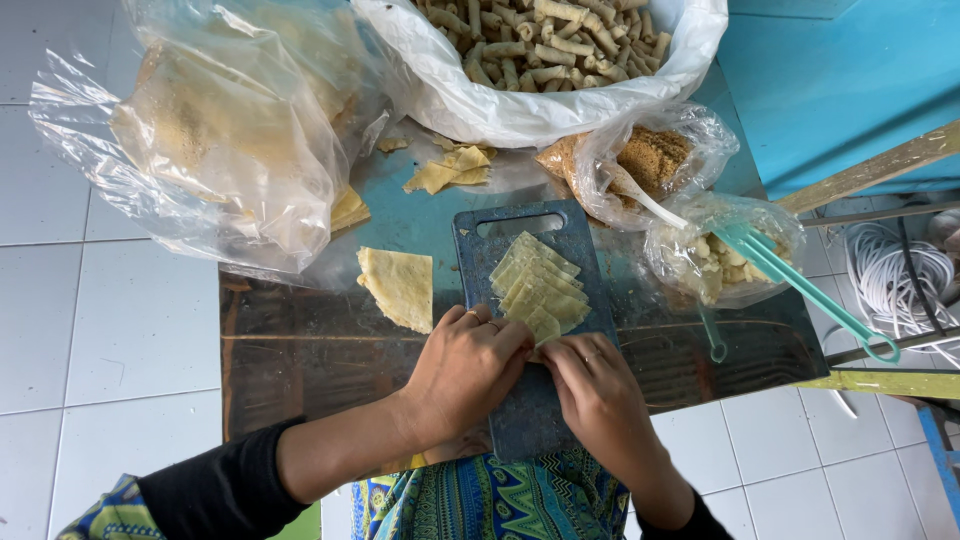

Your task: The person spoons brown filling from a plastic bag onto dough squares on a cutting board, folds each square over into a triangle, and places the folded pieces onto a pile of finished snacks. They repeat this cycle, occasionally reaching into the filling bag with a spoon.

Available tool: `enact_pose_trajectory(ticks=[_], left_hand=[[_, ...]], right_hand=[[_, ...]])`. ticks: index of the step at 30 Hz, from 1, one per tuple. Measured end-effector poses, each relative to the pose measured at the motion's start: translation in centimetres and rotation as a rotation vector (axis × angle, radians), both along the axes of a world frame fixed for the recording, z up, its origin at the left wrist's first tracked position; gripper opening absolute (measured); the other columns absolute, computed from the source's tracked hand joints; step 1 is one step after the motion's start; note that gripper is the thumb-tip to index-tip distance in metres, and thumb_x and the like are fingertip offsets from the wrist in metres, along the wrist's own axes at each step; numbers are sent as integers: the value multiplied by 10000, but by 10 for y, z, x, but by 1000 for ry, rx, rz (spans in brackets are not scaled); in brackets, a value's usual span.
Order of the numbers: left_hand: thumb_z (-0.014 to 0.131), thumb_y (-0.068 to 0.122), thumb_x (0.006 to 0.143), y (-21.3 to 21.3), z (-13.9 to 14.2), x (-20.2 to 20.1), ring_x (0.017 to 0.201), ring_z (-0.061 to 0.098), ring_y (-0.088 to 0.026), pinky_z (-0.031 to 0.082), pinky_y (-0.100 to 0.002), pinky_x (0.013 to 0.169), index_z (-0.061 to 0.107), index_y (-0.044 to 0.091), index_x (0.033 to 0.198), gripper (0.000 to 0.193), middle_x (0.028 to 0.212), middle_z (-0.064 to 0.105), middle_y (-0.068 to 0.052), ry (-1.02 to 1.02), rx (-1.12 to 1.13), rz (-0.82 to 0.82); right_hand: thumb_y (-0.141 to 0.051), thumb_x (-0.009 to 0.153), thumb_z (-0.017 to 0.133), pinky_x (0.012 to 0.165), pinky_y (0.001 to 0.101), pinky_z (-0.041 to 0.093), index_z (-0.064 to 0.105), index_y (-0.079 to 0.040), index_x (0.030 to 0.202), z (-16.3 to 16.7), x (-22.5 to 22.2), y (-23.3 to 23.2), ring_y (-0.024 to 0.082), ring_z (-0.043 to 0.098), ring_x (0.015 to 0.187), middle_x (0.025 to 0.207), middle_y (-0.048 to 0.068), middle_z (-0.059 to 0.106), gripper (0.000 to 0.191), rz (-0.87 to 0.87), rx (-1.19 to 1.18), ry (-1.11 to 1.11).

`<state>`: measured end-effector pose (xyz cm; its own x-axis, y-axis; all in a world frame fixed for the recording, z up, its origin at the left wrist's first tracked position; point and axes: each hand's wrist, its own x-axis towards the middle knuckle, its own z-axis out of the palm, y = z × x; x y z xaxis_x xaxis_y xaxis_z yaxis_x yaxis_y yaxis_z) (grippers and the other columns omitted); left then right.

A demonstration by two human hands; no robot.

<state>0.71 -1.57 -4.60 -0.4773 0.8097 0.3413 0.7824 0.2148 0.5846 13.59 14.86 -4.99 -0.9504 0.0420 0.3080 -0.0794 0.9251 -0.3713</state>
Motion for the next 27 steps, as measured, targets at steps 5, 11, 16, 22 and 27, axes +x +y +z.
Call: enact_pose_trajectory(ticks=[5, 11, 16, 22, 27], left_hand=[[726, 158, 846, 3, -3, -3, 905, 643, -283, 481, -423, 787, 638, 94, 945, 147, 927, 654, -71, 79, 37, 30], [731, 211, 794, 0, -3, -6, 897, 607, -249, 463, -403, 792, 711, 182, 867, 81, 882, 619, -25, 137, 22, 10], [738, 279, 834, 1, -3, -7, 916, 599, -253, 449, -399, 769, 678, 105, 844, 185, 895, 608, -47, 258, 4, -21], [738, 198, 851, -2, 4, 6, 937, 599, -260, 462, -404, 791, 676, 115, 852, 104, 939, 634, -48, 131, -3, -38], [793, 223, 775, 2, 5, -3, 927, 597, -308, 469, -434, 814, 661, 94, 781, 184, 890, 628, -82, -172, -61, -3]], right_hand=[[-22, 864, 736, 822, 400, 543, 641, -5, 1074, 1, -17, 21, 284, 670, 991, 1020, 117, 668, 231, 45, -202, -97], [-5, 867, 717, 818, 383, 560, 677, -43, 1060, -3, -11, 27, 261, 682, 985, 1048, 91, 667, 201, 31, -194, -17], [-69, 807, 774, 811, 425, 531, 668, 8, 1033, -4, -7, 21, 317, 638, 984, 1026, 121, 654, 261, 51, -94, 34], [-65, 856, 763, 748, 386, 548, 691, -17, 958, 1, 3, 17, 255, 669, 899, 966, 68, 668, 134, -13, -191, -60], [-100, 824, 822, 664, 347, 524, 692, -30, 884, -2, 8, 18, 223, 660, 799, 903, 85, 639, 159, -108, -329, -74]])
